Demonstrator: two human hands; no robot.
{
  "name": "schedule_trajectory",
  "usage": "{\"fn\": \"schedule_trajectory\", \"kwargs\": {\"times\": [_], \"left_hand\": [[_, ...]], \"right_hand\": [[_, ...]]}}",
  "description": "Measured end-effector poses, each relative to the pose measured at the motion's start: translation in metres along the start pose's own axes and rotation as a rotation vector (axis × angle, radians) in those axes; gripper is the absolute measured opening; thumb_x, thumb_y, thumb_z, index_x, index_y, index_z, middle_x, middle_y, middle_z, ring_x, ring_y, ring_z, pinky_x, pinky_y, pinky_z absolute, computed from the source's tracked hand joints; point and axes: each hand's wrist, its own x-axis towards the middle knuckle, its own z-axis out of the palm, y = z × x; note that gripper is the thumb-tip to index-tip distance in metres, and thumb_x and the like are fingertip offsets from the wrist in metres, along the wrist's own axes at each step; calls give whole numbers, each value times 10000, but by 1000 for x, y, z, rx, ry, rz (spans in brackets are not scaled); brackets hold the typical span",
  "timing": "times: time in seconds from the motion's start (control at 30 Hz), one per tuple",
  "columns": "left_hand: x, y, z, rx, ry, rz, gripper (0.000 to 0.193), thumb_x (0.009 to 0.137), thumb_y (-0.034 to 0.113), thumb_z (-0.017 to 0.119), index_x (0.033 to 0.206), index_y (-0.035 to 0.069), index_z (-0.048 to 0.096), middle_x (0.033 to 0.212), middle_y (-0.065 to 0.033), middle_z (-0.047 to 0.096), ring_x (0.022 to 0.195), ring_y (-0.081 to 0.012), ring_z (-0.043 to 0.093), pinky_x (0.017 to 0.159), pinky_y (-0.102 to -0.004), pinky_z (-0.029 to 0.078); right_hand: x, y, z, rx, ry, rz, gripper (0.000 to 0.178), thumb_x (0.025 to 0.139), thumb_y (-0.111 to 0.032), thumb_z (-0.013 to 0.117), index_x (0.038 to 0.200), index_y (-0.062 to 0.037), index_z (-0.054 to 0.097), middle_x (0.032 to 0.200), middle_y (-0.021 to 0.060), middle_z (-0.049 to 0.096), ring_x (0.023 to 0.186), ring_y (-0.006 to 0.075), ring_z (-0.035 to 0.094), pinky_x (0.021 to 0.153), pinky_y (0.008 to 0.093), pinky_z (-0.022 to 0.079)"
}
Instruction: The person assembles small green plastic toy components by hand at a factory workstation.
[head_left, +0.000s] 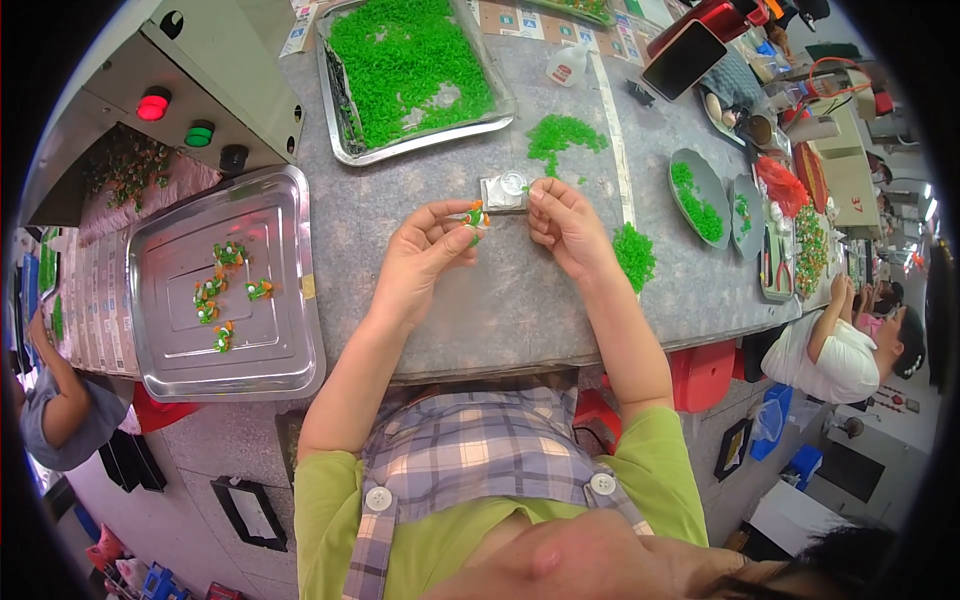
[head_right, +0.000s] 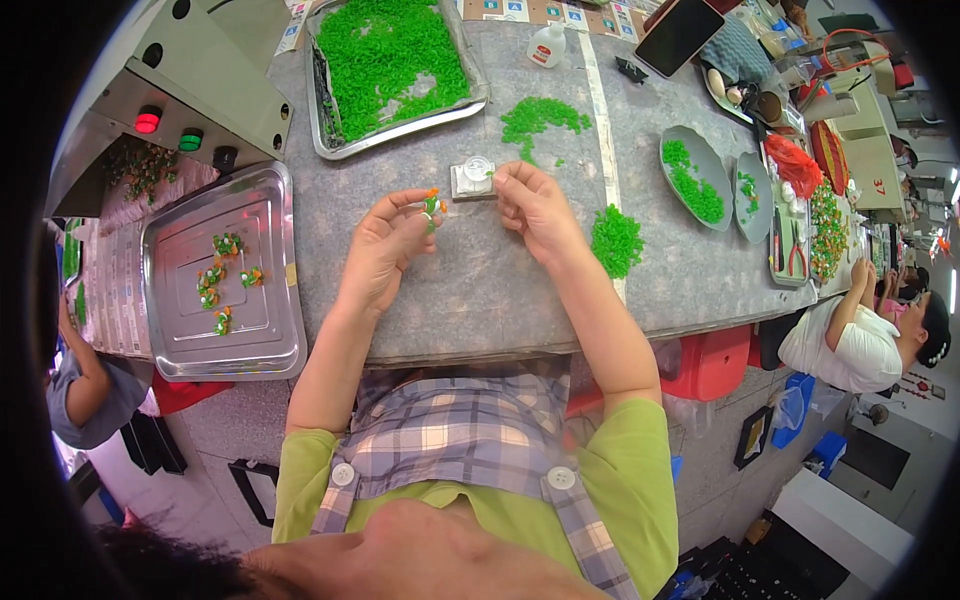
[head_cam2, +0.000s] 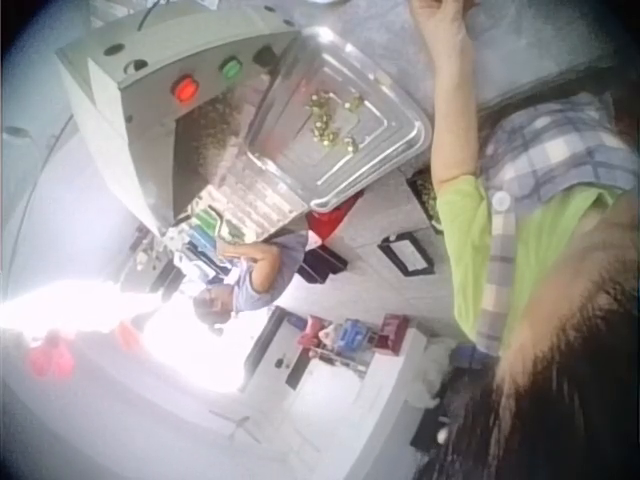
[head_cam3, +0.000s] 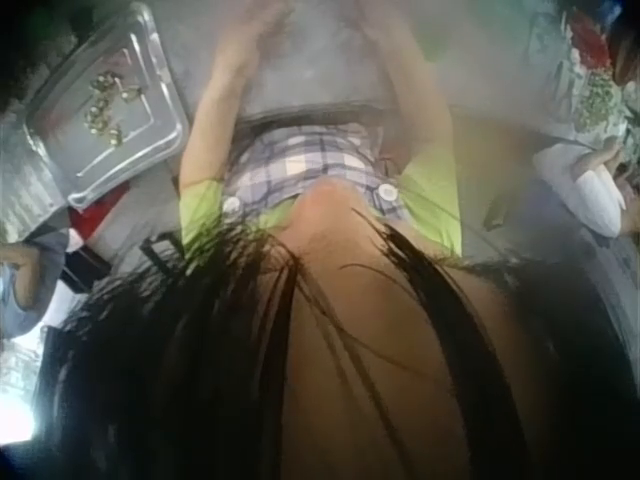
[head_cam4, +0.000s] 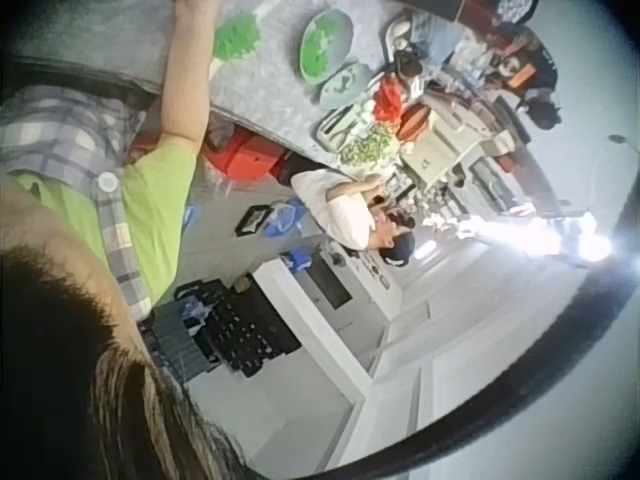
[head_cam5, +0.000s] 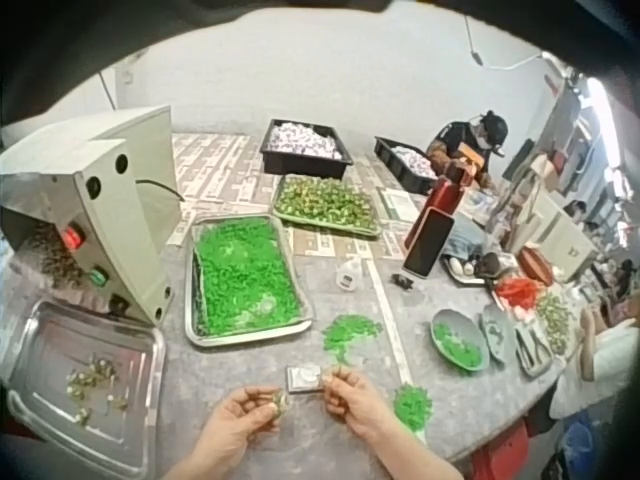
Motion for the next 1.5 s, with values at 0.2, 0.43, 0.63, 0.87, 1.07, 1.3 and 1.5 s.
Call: {"fn": "schedule_trajectory", "kwargs": {"times": [0.2, 0.43, 0.63, 0.87, 1.07, 1.3, 1.5], "left_hand": [[0, 0, 4, -21, -24, -26, 344, 779, 98, 581, 1099, 22, 482, 914, -59, 582, 783, -96, 551, 690, -225, 465], [-1, -2, 1, -41, -82, -42, 357, 753, 66, 602, 1083, 11, 476, 931, -65, 569, 765, -113, 562, 666, -218, 477], [-2, 2, 4, -89, -79, -67, 337, 744, 40, 606, 1049, -24, 478, 880, -67, 567, 735, -107, 560, 673, -222, 475], [-2, -4, 2, -74, -77, -42, 335, 740, 67, 619, 1029, -1, 464, 902, -74, 556, 757, -124, 560, 666, -226, 478], [-2, -5, 2, -74, -89, -22, 330, 737, 66, 624, 1021, 6, 466, 898, -72, 555, 773, -125, 554, 682, -237, 473], [-1, -6, 3, -49, -98, 6, 339, 728, 81, 640, 1015, 19, 470, 916, -73, 552, 777, -124, 552, 688, -240, 474], [-1, -7, 3, -33, -95, 15, 332, 733, 90, 637, 1012, 22, 470, 929, -73, 548, 784, -128, 557, 688, -242, 476]], "right_hand": [[-13, -2, 7, -26, -60, -59, 95, 793, -152, 575, 791, -94, 500, 609, -74, 427, 512, 14, 361, 436, 154, 268], [-37, -4, 39, -204, -192, -179, 95, 806, -121, 565, 836, -56, 501, 781, -39, 503, 711, 21, 447, 623, 159, 353], [-34, 2, 36, -236, -203, -210, 99, 809, -110, 560, 853, -45, 499, 815, -24, 515, 764, 41, 469, 692, 179, 371], [-34, 11, 41, -283, -145, -288, 93, 811, -111, 555, 830, -46, 492, 798, -25, 510, 757, 36, 452, 675, 166, 352], [-33, 18, 36, -541, -51, -447, 55, 803, -59, 547, 817, -24, 508, 762, -9, 525, 669, 47, 483, 574, 187, 381], [-32, 16, 37, -599, -74, -502, 42, 798, -45, 542, 815, -22, 511, 748, 1, 526, 658, 52, 484, 566, 191, 388], [-31, 18, 33, -508, -101, -464, 47, 797, -42, 540, 826, -19, 511, 754, 12, 529, 673, 60, 496, 583, 188, 399]]}}
